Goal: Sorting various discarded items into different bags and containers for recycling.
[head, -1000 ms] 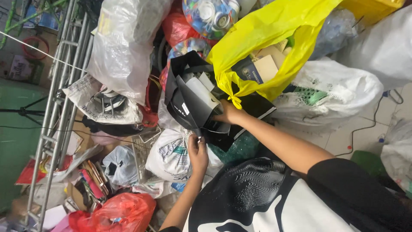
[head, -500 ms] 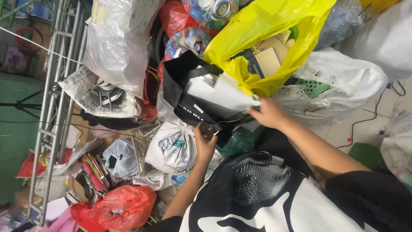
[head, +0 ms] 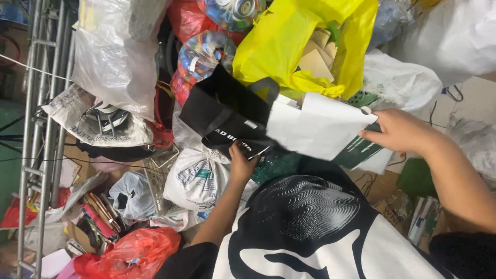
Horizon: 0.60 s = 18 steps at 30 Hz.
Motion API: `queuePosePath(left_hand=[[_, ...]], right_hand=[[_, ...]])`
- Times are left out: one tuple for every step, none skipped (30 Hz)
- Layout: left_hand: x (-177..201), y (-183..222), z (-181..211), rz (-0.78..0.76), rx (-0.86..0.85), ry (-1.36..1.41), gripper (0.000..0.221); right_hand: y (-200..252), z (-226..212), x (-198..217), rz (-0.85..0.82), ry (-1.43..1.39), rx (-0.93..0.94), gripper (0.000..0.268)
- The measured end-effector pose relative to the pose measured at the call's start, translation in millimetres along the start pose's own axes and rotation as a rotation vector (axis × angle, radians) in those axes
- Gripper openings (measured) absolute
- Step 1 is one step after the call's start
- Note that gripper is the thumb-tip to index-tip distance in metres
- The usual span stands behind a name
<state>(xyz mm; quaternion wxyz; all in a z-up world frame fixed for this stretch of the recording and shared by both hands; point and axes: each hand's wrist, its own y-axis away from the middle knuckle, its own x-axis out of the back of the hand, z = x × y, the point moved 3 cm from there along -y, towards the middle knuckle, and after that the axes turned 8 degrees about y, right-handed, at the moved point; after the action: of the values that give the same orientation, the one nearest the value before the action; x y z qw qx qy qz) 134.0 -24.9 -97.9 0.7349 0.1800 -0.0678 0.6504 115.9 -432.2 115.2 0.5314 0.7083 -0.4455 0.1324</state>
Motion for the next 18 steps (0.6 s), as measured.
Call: queuePosePath(left_hand=[[-2.9,-3.3,4.0,-0.037,0.009,-0.044,0.077],[-5.9,-6.3,7.8,-0.075,0.018,-0.087,0.072],[-7.5,-10.0,-1.8,-0.074,0.024,-0.089,0.072],[-10.0,-13.5,-12.1,-0.105,0.043,-0.141,0.061],[-12.1,-15.9,-22.4,-0.138,0.063,-0.197,0.052],[-15.3,-13.3,-30.8,-0.141,0.07,-0.2,0.052],[-18.1,-16.2,-37.7,-0.118,0.025,-0.247,0.054],[-20.9,-19.6,-44.3,-0.096,-0.02,-0.293,0.057],[-21.6,-23.3,-38.3,-0.093,-0.022,-0.294,0.057],[-22.8,-27.4,-35.2,-0.113,0.068,-0.241,0.057],[-22.9,-21.7,-33.8,-0.14,0.171,-0.189,0.056],[-19.1,-23.8,-29.5,-0.145,0.181,-0.192,0.056],[-20.5,-26.1,-26.5,-0.25,0.225,-0.219,0.052],[-21.9,-28.3,-23.1,-0.355,0.269,-0.245,0.049],[-18.0,-31.1,-8.5,-0.356,0.27,-0.246,0.049],[-13.9,-33.9,5.9,-0.377,0.273,-0.361,0.048],[-9.5,-35.4,20.1,-0.397,0.28,-0.477,0.047],[-2.9,-40.4,35.7,-0.397,0.285,-0.478,0.047]], right_hand=[[-1.8,1.2,10.0,0.001,0.181,-0.025,0.038],[-3.5,2.4,20.0,0.003,0.36,-0.051,0.039],[-3.4,-0.1,23.7,-0.002,0.359,-0.049,0.039],[-3.6,-3.3,27.3,-0.006,0.429,-0.022,0.037],[-3.2,-5.8,30.0,-0.012,0.497,0.005,0.038],[-0.7,-3.9,31.0,-0.02,0.492,0.006,0.038],[-0.7,-1.4,33.0,-0.067,0.564,-0.03,0.037],[-0.9,1.0,35.6,-0.114,0.636,-0.066,0.035],[0.5,8.9,39.6,-0.111,0.636,-0.065,0.035],[1.7,19.3,42.9,-0.162,0.67,-0.125,0.039],[7.4,30.2,41.4,-0.226,0.7,-0.188,0.043],[8.3,59.6,39.6,-0.238,0.696,-0.188,0.043],[11.2,91.8,38.0,-0.28,0.671,-0.248,0.041],[14.7,124.0,36.6,-0.322,0.646,-0.307,0.038],[-7.4,210.4,8.5,-0.323,0.645,-0.307,0.038],[-10.4,289.7,-8.5,-0.161,0.402,-0.141,0.042],[5.4,364.3,-9.1,-0.001,0.157,0.024,0.047],[15.8,405.5,4.8,-0.005,0.156,0.026,0.047]])
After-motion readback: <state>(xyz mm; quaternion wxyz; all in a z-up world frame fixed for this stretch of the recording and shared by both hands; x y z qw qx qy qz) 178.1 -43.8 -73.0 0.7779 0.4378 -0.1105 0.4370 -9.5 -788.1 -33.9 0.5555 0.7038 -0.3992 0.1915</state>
